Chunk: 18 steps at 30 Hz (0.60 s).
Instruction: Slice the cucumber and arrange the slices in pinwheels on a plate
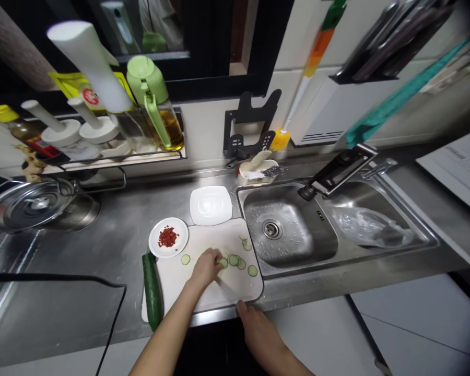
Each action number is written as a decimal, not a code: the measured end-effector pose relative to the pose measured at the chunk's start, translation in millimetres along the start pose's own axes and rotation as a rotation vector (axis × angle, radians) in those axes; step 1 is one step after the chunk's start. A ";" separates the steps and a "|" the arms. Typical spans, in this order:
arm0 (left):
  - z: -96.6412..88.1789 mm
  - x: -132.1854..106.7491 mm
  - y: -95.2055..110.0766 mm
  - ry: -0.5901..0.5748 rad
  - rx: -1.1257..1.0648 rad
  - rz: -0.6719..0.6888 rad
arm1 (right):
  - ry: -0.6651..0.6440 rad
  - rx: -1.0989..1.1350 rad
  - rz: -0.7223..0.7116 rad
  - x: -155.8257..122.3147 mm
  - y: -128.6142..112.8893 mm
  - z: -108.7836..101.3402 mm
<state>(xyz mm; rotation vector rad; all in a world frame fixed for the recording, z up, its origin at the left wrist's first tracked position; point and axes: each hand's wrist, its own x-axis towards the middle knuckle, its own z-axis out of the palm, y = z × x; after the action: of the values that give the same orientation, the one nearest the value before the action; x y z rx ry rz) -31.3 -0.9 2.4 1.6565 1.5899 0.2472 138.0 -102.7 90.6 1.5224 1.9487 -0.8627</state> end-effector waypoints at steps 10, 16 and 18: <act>-2.7 -0.1 7.2 -0.015 -0.010 -0.009 | -0.015 0.030 -0.004 2.9 2.5 1.3; -3.7 -1.5 12.6 -0.029 -0.073 -0.023 | -0.027 0.026 0.003 3.3 2.0 -2.4; -6.4 -3.4 11.4 -0.015 -0.102 -0.033 | -0.020 0.034 -0.001 4.6 3.2 -0.5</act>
<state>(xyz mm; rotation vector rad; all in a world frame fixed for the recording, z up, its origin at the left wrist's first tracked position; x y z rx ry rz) -27.5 0.0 15.3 1.5498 1.5668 0.2933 140.1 -98.8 87.1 1.5261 1.9302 -0.9125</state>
